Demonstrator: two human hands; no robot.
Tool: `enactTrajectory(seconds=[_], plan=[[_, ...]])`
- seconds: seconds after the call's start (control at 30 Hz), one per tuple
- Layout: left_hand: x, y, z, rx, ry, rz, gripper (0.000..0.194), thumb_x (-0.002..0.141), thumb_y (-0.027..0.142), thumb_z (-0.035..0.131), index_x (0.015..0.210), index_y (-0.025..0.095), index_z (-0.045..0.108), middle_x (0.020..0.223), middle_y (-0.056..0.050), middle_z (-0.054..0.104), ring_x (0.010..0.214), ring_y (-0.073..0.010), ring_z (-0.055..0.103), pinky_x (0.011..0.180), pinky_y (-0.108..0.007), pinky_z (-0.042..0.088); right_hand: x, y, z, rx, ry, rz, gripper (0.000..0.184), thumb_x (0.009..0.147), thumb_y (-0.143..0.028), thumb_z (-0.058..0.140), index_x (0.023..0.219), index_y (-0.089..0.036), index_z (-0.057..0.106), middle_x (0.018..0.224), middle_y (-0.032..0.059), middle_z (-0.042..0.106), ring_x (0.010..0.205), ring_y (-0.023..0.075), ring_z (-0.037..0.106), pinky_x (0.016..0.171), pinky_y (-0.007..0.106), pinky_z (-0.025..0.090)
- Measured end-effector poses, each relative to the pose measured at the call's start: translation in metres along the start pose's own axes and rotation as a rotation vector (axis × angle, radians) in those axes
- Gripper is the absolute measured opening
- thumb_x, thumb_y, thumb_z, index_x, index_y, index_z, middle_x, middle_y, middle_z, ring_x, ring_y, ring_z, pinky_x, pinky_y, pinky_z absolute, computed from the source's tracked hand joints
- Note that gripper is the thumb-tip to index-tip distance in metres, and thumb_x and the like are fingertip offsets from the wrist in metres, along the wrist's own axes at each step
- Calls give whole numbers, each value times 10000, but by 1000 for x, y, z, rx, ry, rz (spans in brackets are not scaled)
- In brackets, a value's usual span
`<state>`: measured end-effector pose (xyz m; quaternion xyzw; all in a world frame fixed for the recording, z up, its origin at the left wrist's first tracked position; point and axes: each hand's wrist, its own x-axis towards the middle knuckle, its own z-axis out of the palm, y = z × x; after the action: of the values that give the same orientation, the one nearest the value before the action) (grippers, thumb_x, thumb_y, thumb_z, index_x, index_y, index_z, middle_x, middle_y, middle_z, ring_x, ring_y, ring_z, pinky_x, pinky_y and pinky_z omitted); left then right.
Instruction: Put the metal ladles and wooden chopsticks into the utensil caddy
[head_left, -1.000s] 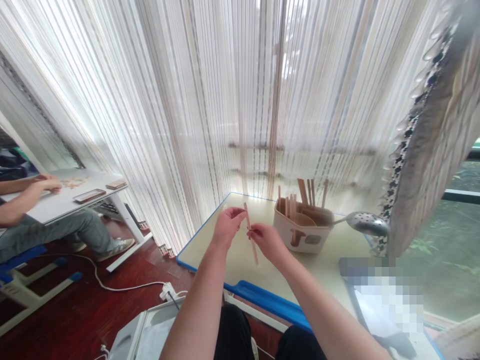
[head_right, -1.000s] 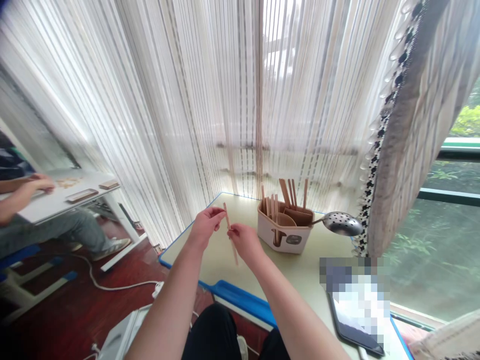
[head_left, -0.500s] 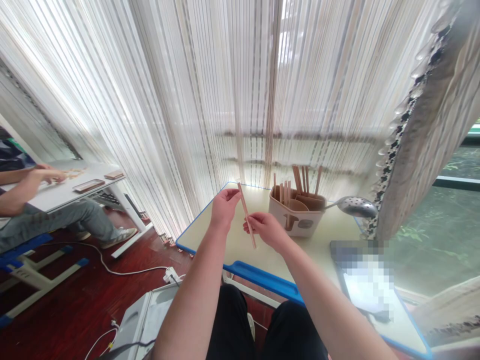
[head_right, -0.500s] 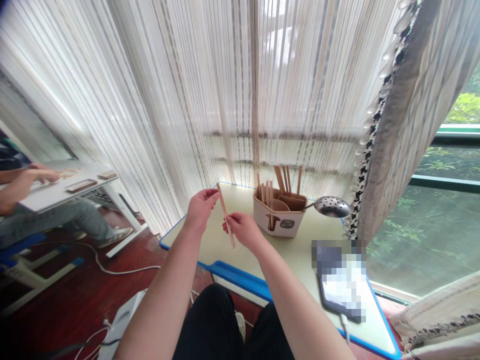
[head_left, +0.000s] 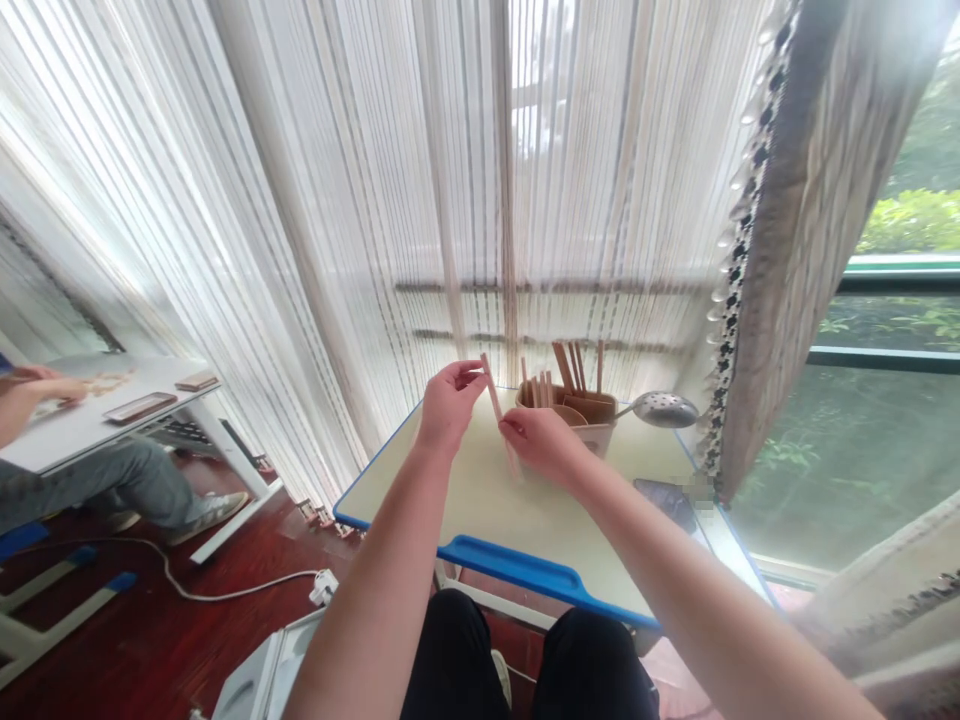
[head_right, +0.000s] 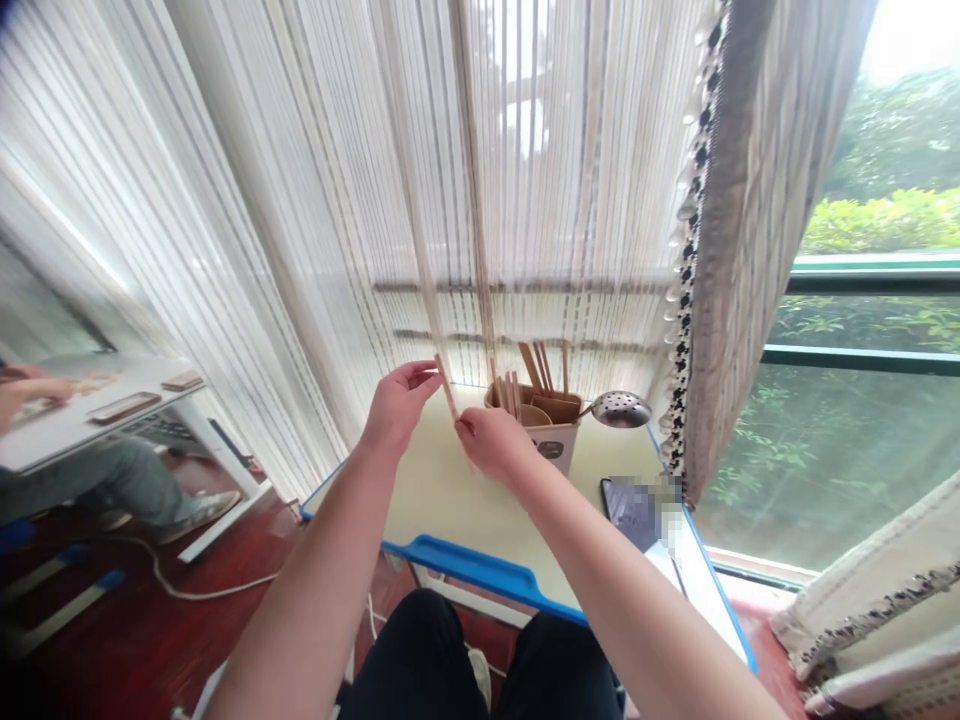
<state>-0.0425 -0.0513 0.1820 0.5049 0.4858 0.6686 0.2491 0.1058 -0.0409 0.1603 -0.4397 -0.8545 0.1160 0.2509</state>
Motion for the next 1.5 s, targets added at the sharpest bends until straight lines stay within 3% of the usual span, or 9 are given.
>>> enactTrajectory(seconds=[0.2, 0.27, 0.47, 0.57, 0.73, 0.93, 1.1, 1.33, 1.5], plan=[[21, 28, 19, 52, -334, 125, 238, 671, 324, 684, 851, 169, 704, 777, -45, 686, 776, -173, 623, 760, -314, 484, 28, 8, -48, -179, 16, -46, 264, 876, -290, 405, 842, -196, 649, 761, 44, 649, 673, 144, 559, 569, 221, 336], [28, 29, 24, 62, -305, 162, 239, 678, 332, 676, 844, 162, 707, 752, -43, 683, 747, -172, 622, 747, -319, 489, 38, 5, -62, -216, 22, -71, 268, 875, -300, 407, 849, -196, 652, 738, 41, 640, 649, 141, 551, 568, 224, 336], [51, 17, 35, 99, -53, 281, 264, 707, 348, 638, 878, 156, 698, 771, -55, 685, 716, -163, 619, 725, -307, 486, 60, -3, -99, -243, 37, -33, 312, 871, -350, 423, 764, -170, 654, 696, 56, 630, 646, 148, 558, 607, 248, 377], [59, -2, 45, 204, -73, 270, 221, 724, 329, 611, 840, 165, 703, 709, -39, 676, 677, -160, 612, 690, -293, 472, 66, -1, -110, -166, 134, -16, 394, 904, -394, 342, 849, -154, 649, 746, 65, 640, 680, 151, 576, 634, 258, 402], [71, -29, 64, 374, -59, 260, 199, 761, 307, 551, 826, 190, 699, 633, -6, 652, 616, -143, 594, 669, -268, 446, 80, 6, -110, -61, 315, -121, 375, 887, -324, 417, 1233, -198, 484, 1035, 71, 625, 834, 159, 588, 727, 273, 431], [86, -33, 67, 479, -109, 322, 240, 799, 318, 495, 874, 189, 682, 689, -9, 664, 653, -137, 593, 657, -243, 424, 99, 10, -109, -144, 361, -265, 389, 892, -193, 377, 1272, -203, 461, 1153, 92, 579, 931, 170, 571, 784, 284, 431], [81, -50, 66, 629, -237, 331, 210, 793, 278, 493, 785, 193, 685, 657, -3, 656, 635, -134, 574, 639, -233, 406, 116, 14, -109, -374, 174, -266, 319, 865, -112, 387, 1068, -162, 627, 979, 78, 655, 868, 171, 590, 752, 269, 421], [73, -66, 72, 645, -241, 326, 186, 791, 256, 502, 783, 192, 676, 683, -4, 661, 643, -129, 568, 638, -228, 402, 125, 16, -104, -533, -28, -167, 240, 812, -179, 513, 1005, -199, 654, 970, 81, 651, 941, 202, 565, 711, 268, 422], [66, -65, 74, 694, -223, 276, 188, 798, 225, 493, 808, 183, 677, 753, -24, 676, 677, -134, 576, 650, -234, 410, 129, 13, -102, -591, -81, -78, 193, 802, -180, 526, 932, -168, 668, 874, 90, 638, 838, 204, 590, 655, 273, 421]])
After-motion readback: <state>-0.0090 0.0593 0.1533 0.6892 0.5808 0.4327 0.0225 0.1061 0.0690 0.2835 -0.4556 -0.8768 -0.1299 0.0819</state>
